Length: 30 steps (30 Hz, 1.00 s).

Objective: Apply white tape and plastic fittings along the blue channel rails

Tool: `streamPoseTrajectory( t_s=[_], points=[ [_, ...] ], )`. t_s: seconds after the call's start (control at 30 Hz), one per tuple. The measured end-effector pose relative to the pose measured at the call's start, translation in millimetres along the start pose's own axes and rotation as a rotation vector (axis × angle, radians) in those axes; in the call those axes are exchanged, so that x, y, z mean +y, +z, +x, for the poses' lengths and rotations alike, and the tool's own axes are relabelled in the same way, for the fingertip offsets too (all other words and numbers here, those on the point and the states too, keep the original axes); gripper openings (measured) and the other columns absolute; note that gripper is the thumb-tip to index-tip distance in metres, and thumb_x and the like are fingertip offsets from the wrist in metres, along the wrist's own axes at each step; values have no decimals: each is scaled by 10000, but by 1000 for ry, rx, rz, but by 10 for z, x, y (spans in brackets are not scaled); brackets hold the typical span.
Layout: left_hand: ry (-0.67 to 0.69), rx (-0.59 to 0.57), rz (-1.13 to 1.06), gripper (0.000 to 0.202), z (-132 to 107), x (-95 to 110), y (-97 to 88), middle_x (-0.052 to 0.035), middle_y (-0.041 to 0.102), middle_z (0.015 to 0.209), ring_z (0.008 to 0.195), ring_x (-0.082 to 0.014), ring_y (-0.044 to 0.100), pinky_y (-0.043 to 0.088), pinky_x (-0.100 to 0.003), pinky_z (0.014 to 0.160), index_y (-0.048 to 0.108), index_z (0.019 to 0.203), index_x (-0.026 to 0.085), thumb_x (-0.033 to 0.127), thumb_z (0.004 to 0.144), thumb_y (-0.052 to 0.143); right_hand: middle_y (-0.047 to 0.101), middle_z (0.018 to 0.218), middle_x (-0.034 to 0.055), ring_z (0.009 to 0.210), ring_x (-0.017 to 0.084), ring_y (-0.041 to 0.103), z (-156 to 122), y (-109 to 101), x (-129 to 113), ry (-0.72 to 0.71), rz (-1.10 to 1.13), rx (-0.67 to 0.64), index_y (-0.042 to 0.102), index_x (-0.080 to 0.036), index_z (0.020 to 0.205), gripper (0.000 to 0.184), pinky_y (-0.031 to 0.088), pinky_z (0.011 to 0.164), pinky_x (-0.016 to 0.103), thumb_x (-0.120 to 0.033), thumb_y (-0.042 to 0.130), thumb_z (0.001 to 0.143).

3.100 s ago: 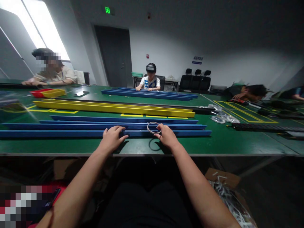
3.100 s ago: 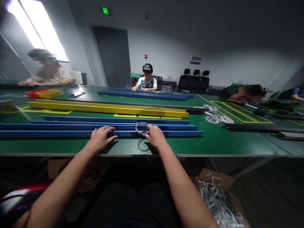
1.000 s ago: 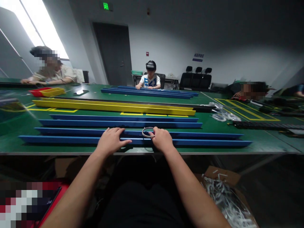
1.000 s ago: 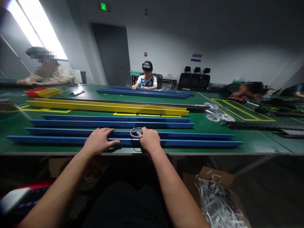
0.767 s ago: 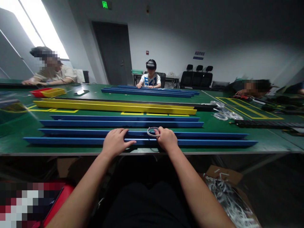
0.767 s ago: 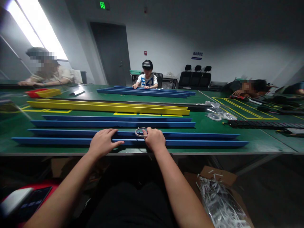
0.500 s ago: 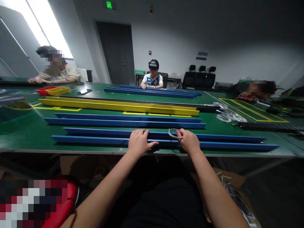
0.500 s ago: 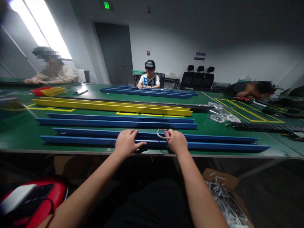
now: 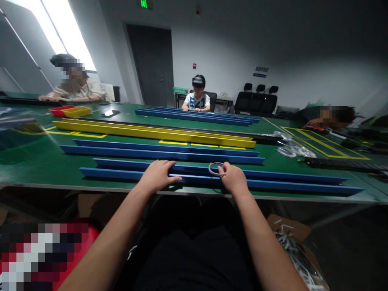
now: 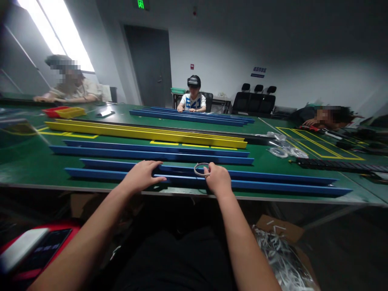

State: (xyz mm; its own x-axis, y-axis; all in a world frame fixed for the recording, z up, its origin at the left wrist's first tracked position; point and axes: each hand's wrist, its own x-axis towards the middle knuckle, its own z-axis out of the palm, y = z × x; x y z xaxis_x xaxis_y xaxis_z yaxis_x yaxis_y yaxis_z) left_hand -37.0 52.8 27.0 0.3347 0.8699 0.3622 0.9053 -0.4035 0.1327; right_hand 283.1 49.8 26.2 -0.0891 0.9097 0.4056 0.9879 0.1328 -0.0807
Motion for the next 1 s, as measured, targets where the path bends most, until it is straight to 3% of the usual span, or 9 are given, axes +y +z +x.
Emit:
streamPoseTrajectory(
  t_s=[0.13,0.33,0.43,0.67,0.77,0.87,1.0],
  points=[
    [-19,15,54,729,-28,-82,-2,-115,663,1215,1127,-306,587,421,-414,978,611,1274,221,750,784,508,679,823,60,791,198,595,-5,62,-282,-38,-13,65,590,-213,883,386,300,715,300,-488,347,1002],
    [-17,52,60,713,-48,15,53,-104,658,1224,1135,-310,575,405,-422,988,609,1267,230,751,794,495,678,815,77,769,190,586,-1,66,-234,22,-26,50,628,-204,883,440,307,710,294,-478,307,1009],
    [-2,80,33,699,-3,169,123,-105,656,1223,1151,-312,565,395,-431,996,607,1260,242,754,798,490,671,799,65,744,183,574,-19,49,-56,66,-57,74,638,-213,870,449,284,670,293,-480,305,1008],
    [69,134,-14,621,236,941,367,-138,671,1113,1085,-317,586,390,-461,979,617,1212,228,701,822,515,684,825,61,690,161,542,-106,-20,741,209,-86,76,659,-217,854,409,205,591,299,-456,357,992],
    [105,139,-39,601,296,1133,411,-153,667,1127,1085,-318,586,394,-475,976,607,1228,208,665,853,501,687,812,61,657,165,524,-117,-31,976,315,-70,83,655,-227,871,419,186,576,298,-481,344,990],
    [146,109,-88,559,298,1114,382,-135,660,1196,1133,-296,581,400,-461,1002,573,1292,221,598,885,506,687,807,66,651,169,528,-87,-48,991,358,-41,53,643,-228,885,424,189,573,295,-500,335,990],
    [190,16,-157,569,230,853,253,-85,610,1346,1229,-262,554,390,-421,1067,508,1383,266,531,882,549,685,806,59,672,179,553,-36,-81,658,261,-19,7,615,-230,922,374,230,589,291,-502,366,985]
  ],
)
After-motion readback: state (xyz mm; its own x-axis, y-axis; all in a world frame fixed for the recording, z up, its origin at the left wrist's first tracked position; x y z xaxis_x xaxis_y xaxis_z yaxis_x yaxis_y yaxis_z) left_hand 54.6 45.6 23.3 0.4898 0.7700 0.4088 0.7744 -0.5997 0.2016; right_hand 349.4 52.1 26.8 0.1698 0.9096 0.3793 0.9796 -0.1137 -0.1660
